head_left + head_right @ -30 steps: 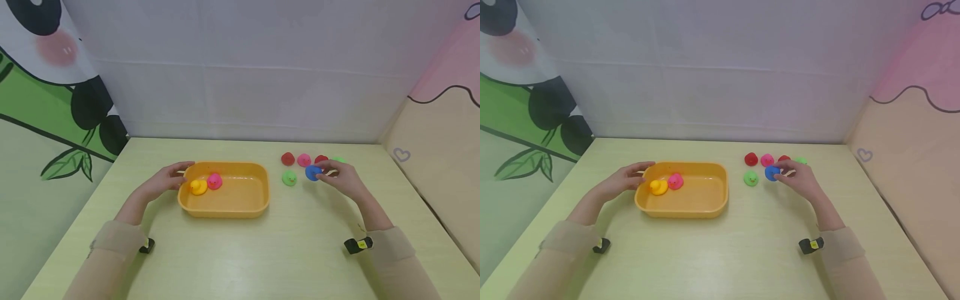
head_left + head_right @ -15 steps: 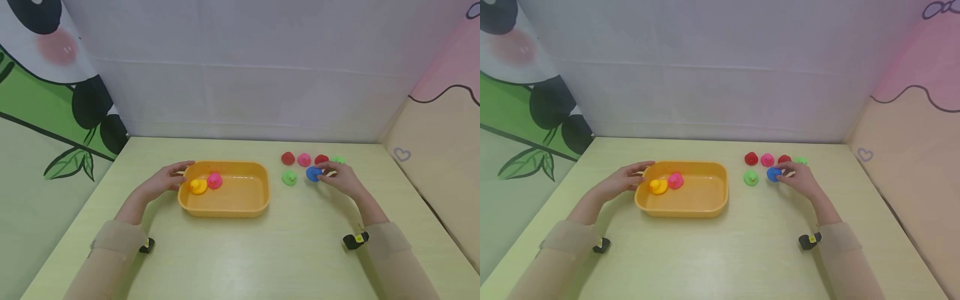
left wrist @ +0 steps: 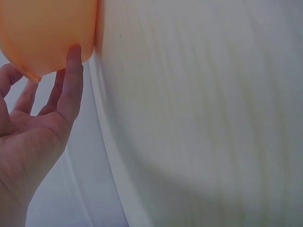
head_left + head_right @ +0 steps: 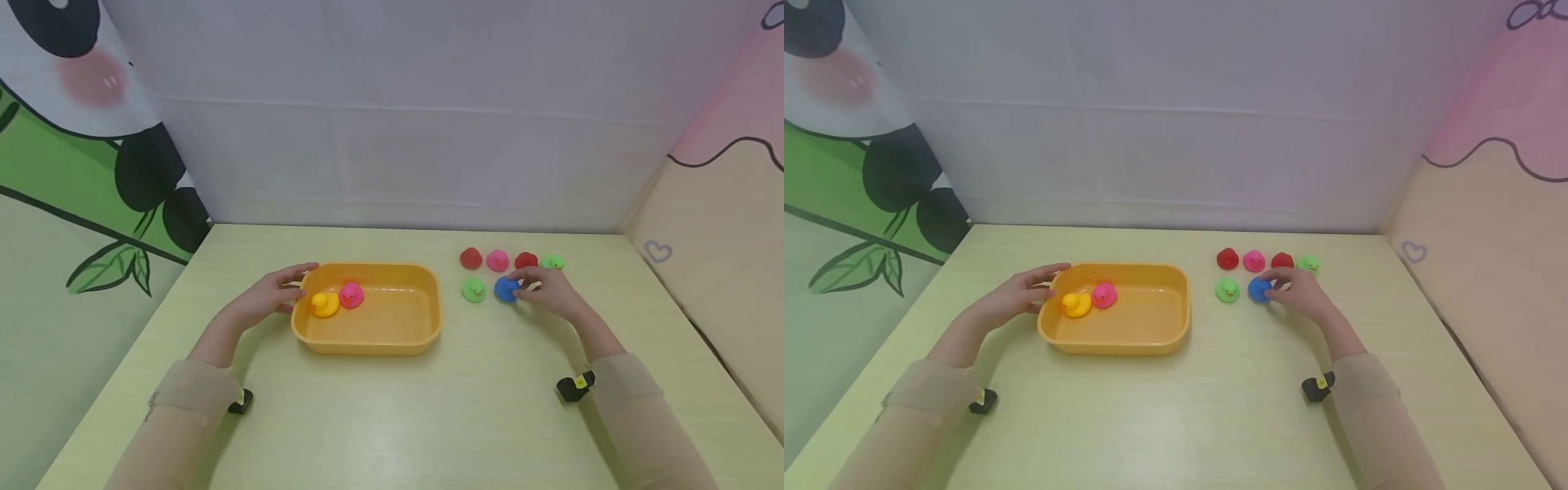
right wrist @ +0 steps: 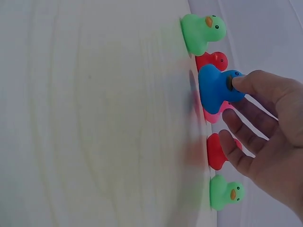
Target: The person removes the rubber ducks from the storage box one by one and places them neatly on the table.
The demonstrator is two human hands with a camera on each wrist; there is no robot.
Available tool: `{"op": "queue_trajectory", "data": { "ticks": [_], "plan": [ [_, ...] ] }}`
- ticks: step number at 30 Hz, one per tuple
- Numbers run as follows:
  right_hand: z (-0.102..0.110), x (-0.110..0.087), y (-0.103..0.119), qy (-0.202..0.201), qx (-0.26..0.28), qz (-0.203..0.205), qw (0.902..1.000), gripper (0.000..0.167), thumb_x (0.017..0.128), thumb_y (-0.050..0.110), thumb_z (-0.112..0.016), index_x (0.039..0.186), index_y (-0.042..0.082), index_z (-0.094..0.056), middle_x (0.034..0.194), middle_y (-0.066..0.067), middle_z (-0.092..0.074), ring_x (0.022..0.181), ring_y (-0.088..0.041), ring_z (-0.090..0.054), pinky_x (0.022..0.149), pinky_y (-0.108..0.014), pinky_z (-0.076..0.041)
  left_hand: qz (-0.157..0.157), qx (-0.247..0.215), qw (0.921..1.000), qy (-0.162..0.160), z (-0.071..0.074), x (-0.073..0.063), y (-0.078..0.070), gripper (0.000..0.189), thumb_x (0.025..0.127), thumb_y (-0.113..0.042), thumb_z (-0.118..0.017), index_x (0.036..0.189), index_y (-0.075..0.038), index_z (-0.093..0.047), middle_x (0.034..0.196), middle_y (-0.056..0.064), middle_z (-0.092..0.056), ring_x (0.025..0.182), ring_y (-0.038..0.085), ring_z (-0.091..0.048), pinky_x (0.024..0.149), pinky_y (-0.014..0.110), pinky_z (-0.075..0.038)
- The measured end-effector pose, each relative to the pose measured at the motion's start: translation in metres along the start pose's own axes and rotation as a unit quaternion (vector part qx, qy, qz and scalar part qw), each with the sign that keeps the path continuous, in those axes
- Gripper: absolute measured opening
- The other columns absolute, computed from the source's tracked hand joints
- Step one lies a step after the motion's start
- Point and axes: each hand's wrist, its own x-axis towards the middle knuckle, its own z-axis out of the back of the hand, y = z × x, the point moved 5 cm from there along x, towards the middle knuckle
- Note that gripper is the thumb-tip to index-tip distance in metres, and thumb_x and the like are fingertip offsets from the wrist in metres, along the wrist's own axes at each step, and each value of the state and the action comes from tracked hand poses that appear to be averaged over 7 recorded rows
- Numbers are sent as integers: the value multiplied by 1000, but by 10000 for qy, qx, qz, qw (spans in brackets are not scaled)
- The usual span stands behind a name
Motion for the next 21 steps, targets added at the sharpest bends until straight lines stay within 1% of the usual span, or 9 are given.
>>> {"op": "queue_trajectory", "data": {
  "ticks": [6, 12, 21],
  "plan": [
    [-3, 1, -4, 128, 39, -111, 9998, 28, 87, 12, -66, 115, 8, -65, 105, -11, -60, 95, -27, -56, 75, -29, -52, -4, -44, 10000, 61, 0, 0, 0, 57, 96, -28, -52, 147, -32, -29, 148, 9, -34, 127, 33, -43, 92, 45, -50],
    [-6, 0, -3, 153, 54, -95, 9998, 28, 87, 13, -66, 115, 7, -65, 107, -11, -60, 95, -26, -56, 79, -31, -51, 11, -75, 9999, 82, 0, -2, 0, 56, 96, -29, -52, 147, -33, -29, 148, 9, -33, 128, 34, -43, 93, 47, -49],
    [-7, -1, -4, 226, 33, -223, 9995, 29, 87, 13, -65, 116, 9, -64, 110, -13, -58, 95, -28, -55, 72, -28, -51, 14, -80, 9999, 71, 1, 0, 2, 57, 95, -29, -54, 146, -34, -31, 148, 8, -33, 126, 33, -44, 93, 45, -50]
  ]
}}
